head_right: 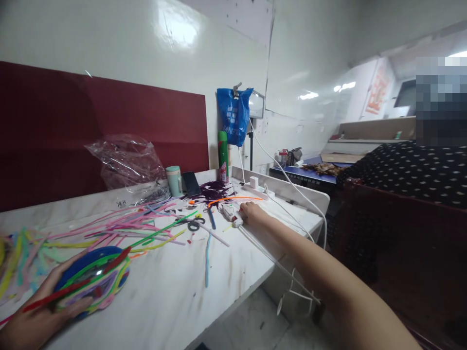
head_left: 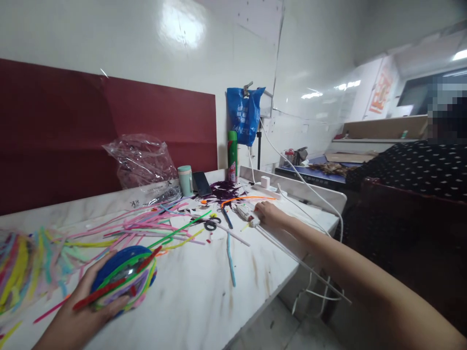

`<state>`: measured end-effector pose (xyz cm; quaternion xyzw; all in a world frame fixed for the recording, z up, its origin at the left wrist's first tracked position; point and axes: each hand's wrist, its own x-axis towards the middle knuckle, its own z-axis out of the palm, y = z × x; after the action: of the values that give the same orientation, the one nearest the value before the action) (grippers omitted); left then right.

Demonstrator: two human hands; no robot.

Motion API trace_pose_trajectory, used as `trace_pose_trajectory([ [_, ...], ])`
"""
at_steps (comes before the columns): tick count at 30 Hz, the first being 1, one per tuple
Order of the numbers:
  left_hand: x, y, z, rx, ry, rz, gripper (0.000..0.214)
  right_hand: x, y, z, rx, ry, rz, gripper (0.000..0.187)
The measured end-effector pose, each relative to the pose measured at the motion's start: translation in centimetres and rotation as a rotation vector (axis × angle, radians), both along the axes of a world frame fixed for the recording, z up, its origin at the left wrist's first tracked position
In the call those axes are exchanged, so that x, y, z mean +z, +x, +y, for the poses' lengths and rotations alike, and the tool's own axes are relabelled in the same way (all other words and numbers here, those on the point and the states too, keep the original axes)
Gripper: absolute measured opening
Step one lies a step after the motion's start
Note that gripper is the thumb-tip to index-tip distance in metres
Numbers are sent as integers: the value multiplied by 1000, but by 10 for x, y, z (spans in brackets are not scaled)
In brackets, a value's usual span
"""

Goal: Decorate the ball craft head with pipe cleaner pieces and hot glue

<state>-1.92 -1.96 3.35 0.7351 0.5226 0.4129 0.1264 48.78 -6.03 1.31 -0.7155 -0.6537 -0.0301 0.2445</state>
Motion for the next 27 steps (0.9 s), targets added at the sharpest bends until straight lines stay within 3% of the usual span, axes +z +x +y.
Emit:
trace_pose_trajectory([
  [6,13,12,-13,-4,-112,-121,50,18,-8,-7,-11,273,329,39],
  [10,6,14,-9,-30,-70,-181,64,44,-42,-8,15,408,629,29],
  [14,-12,7,2,-49,147,-29,72,63,-107,-13,154,387,870,30],
  [17,-18,3,0,-139,308,96,75,65,-164,-24,435,154,1196,27],
  [20,-17,3,-4,-142,347,140,75,59,-209,-38,608,-165,1098,33],
  [22,-17,5,-6,-127,331,146,76,54,-230,-44,662,-267,936,37],
  [24,-17,6,-8,-114,312,141,78,49,-245,-49,685,-253,761,36],
  [27,-17,8,-10,-103,299,127,79,42,-258,-52,727,-102,556,29],
])
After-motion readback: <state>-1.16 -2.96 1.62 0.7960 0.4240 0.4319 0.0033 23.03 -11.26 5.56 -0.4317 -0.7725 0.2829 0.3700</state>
